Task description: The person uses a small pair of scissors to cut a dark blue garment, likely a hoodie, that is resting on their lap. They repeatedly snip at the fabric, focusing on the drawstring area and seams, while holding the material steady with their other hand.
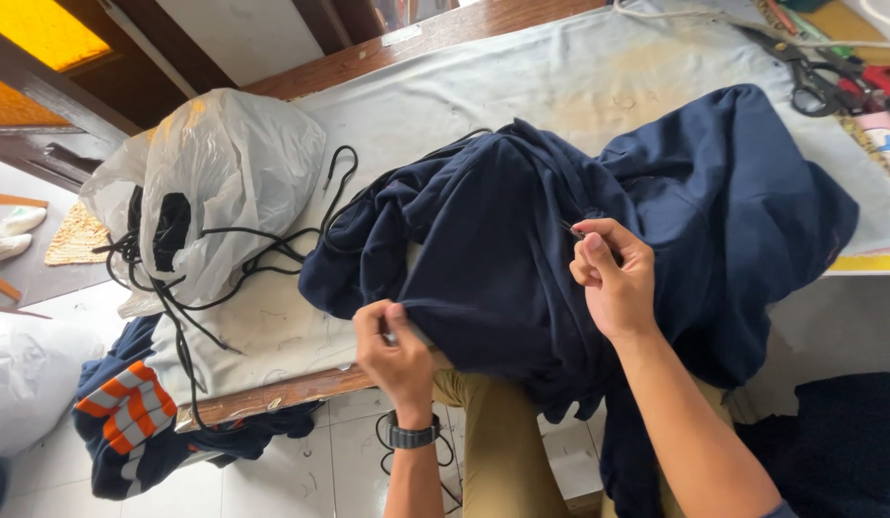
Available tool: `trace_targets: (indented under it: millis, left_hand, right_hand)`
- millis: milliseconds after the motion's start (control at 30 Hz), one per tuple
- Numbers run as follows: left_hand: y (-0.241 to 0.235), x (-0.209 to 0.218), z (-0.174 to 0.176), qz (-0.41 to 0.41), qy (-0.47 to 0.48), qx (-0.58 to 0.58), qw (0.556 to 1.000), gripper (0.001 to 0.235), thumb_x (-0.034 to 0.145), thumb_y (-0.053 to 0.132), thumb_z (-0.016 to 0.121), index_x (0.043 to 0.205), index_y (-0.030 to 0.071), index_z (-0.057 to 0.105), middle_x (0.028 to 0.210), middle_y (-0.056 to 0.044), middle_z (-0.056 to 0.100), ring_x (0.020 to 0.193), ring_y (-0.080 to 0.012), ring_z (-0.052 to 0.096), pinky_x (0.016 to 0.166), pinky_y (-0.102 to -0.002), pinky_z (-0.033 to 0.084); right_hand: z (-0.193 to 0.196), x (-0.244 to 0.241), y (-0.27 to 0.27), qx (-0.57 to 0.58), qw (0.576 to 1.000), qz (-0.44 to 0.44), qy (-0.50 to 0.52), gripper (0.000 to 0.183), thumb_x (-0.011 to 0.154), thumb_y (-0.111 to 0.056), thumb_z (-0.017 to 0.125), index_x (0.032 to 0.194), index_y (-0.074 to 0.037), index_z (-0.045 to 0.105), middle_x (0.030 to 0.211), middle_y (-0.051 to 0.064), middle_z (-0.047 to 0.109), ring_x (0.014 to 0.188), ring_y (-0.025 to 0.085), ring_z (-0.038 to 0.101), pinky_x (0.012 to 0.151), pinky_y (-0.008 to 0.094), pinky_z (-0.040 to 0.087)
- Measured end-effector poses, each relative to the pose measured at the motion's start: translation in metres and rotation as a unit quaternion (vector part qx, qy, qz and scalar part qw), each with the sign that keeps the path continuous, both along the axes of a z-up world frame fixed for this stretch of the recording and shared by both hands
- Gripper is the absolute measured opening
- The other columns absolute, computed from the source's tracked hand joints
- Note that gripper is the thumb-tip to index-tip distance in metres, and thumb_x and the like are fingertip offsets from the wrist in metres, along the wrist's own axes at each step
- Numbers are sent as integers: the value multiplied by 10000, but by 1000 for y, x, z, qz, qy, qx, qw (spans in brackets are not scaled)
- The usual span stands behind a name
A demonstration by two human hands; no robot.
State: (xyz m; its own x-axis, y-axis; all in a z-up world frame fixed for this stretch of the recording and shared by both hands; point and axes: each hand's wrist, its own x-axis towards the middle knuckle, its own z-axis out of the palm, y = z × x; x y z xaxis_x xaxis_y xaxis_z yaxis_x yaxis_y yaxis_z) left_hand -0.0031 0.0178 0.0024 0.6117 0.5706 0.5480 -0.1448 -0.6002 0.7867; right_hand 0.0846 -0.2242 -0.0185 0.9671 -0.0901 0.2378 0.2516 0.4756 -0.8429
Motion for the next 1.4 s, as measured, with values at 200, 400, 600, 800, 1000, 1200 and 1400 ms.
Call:
trace_targets:
  millis: [200, 400, 600, 800, 1000, 1200, 1400]
  left_hand:
    - [6, 8, -8, 141, 11, -185, 973, 205, 1111, 197, 522, 966, 110, 638, 820, -12, 611, 737, -115, 539, 752, -257, 451]
    - [111, 25, -14, 185, -9, -103, 977, 195, 1006, 14, 426, 1049, 62, 611, 981, -65, 592, 924, -231, 575, 876, -348, 465]
    - [181, 57, -6, 128, 176, 342, 914, 84, 983, 105, 705, 931, 111, 639, 893, -104, 637, 866, -360, 617, 828, -456, 493]
    - [15, 34, 89, 4, 40, 398, 916, 296, 1027, 23, 538, 1314, -46, 534, 1339, -248, 524, 1286, -449, 501, 1099, -525, 394]
    - [-36, 67, 50, -347, 301, 423, 781, 661, 988, 533, 510, 1537, 168, 465, 1621, -200, 372, 1517, -383, 304, 1237, -528, 236]
    - [22, 112, 44, -257, 222, 513, 788, 565, 1063, 418, 405, 1585, 200, 406, 1620, -36, 430, 1483, -239, 400, 1224, -440, 286]
    - [94, 147, 38, -52, 165, 519, 837, 582, 1063, 429, 516, 1542, 97, 509, 1604, -95, 469, 1474, -307, 405, 1179, -520, 342]
  right_hand:
    - [-4, 2, -1, 65, 998, 6, 5, 187, 1055, -125, 593, 1110, 32, 678, 648, -16, 319, 566, 56, 320, 488, 182, 267]
    - [8, -5, 2, 31, 999, 23, 7, 251, 954, -258, 731, 1010, -16, 697, 577, -13, 350, 514, 90, 280, 497, 244, 268]
    - [0, -1, 10, -14, 1000, -15, -6, 165, 991, -109, 692, 1044, 44, 725, 634, 48, 462, 503, 82, 389, 451, 234, 367]
    - [24, -4, 14, -103, 994, -35, -19, 137, 976, -68, 692, 1021, 58, 722, 571, 73, 481, 448, 107, 463, 451, 228, 377]
    - [23, -6, 9, -118, 993, -23, -11, 164, 979, -114, 690, 1053, 30, 716, 605, 64, 517, 490, 96, 523, 485, 234, 408]
    - [18, -7, 8, -114, 993, -34, -6, 151, 968, -97, 701, 1050, 29, 717, 607, 67, 533, 488, 96, 559, 488, 234, 424]
    - [28, -8, 9, -112, 993, -43, 7, 135, 970, -87, 691, 1007, 38, 728, 560, 54, 495, 469, 97, 495, 479, 226, 387]
